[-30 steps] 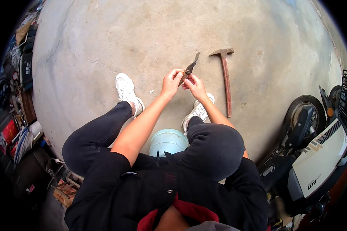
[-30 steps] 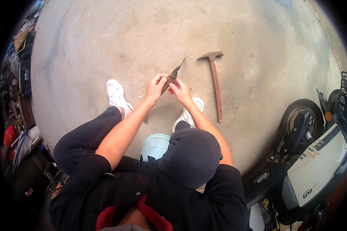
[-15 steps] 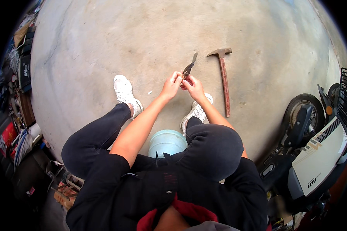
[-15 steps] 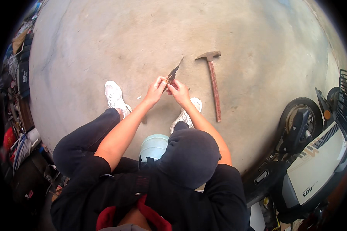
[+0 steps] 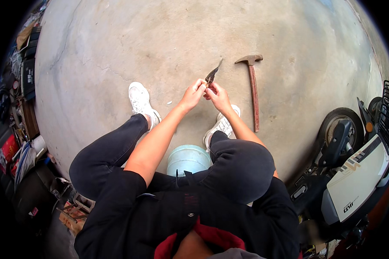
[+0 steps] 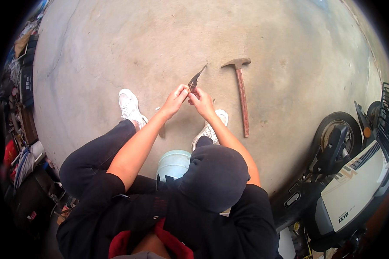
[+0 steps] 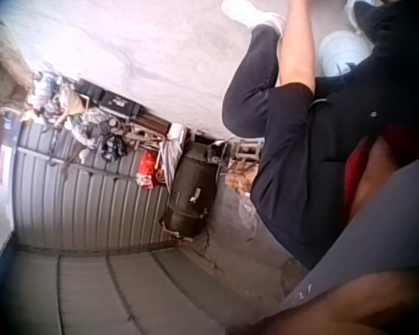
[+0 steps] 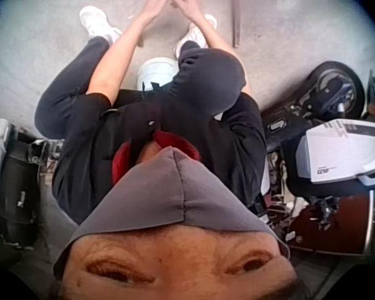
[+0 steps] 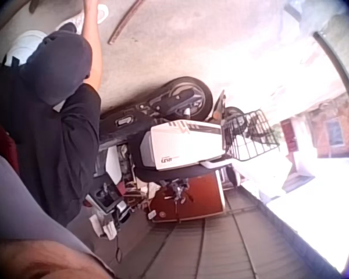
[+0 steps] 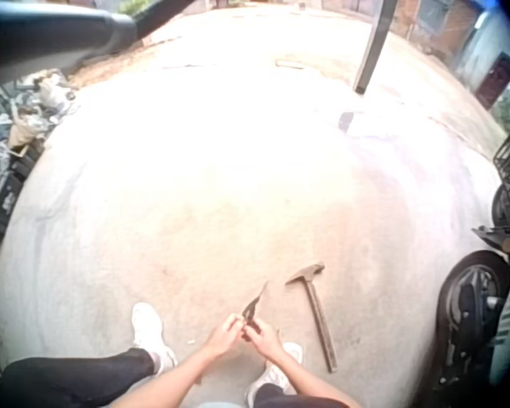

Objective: The person retrieves a sickle and a hammer from a cluttered storage area and sits on a small stool in the courtyard. They repeatedly strike the metal head of the sickle with the hammer, adjusting the tool's position between hits.

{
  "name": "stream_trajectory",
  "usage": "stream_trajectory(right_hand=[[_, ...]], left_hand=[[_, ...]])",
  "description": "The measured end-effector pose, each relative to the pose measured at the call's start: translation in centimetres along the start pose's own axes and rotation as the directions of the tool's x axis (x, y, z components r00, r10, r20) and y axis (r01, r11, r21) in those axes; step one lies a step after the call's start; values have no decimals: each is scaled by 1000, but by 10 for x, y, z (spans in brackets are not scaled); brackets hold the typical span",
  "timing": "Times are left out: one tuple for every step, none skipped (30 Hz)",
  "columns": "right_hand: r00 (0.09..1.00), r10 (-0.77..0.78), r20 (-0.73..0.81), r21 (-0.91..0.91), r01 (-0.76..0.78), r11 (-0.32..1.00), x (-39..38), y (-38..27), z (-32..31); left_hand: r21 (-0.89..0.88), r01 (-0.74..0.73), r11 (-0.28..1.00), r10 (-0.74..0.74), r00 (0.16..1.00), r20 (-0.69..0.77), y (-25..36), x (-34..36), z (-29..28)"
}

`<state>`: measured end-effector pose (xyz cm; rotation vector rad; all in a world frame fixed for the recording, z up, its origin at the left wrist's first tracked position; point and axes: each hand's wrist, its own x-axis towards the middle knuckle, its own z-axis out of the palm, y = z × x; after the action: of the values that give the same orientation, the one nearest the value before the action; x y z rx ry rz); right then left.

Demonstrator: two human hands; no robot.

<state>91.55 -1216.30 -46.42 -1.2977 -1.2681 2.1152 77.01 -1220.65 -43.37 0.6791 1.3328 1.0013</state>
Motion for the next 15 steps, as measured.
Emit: stream_trajectory(right_hand=[[1000, 4, 10, 21, -4, 1000, -1, 0, 1], [1000, 5, 12, 38, -5, 999, 1, 2, 0], [1000, 6, 14, 55, -7, 998, 3, 4, -1], [1000, 11, 17, 55, -12, 998, 4, 6, -2], [1000, 15, 23, 57, -16, 998, 5, 6, -1], [999, 19, 29, 59, -21, 998, 5, 6, -1], [999, 29, 27, 53, -31, 998, 5, 6, -2], [999, 38, 27, 48, -39, 998, 5, 5, -2], [999, 47, 27, 43, -48, 998, 4, 5, -3], [998, 51, 29, 37, -52, 998, 3, 5, -4], [998, 56, 31, 32, -57, 998, 2, 6, -5], [997, 62, 35, 26, -63, 998, 0, 7, -6], [998, 62, 32, 37, -63, 997, 0, 8, -6], [997, 66, 26, 50, -67, 996, -2, 8, -4], [997, 69, 24, 63, -71, 995, -4, 8, -2]], left_hand=[[-3, 4, 1000, -4, 1000, -3, -1, -1, 0], [-16, 18, 1000, -18, 1000, -13, 1, -1, 1], [-30, 32, 999, -32, 999, -23, 3, 0, 1], [-43, 46, 998, -47, 998, -33, 6, 1, 2], [-44, 69, 997, -70, 997, -27, 7, 1, 2], [-46, 92, 995, -93, 996, -20, 8, 1, 0], [-47, 115, 992, -116, 993, -12, 9, 1, 0], [-50, 106, 993, -106, 994, -8, 9, 1, -1], [-53, 97, 994, -97, 995, -4, 8, 1, -1], [-57, 88, 994, -88, 996, 0, 8, 1, -1], [-56, 90, 994, -90, 996, 3, 7, 0, -1], [-54, 92, 994, -92, 996, 5, 7, -1, 0], [-53, 94, 994, -94, 996, 5, 6, -1, 0], [-56, 99, 993, -99, 995, 12, 6, -2, 0], [-59, 104, 993, -103, 995, 16, 7, -1, 1]])
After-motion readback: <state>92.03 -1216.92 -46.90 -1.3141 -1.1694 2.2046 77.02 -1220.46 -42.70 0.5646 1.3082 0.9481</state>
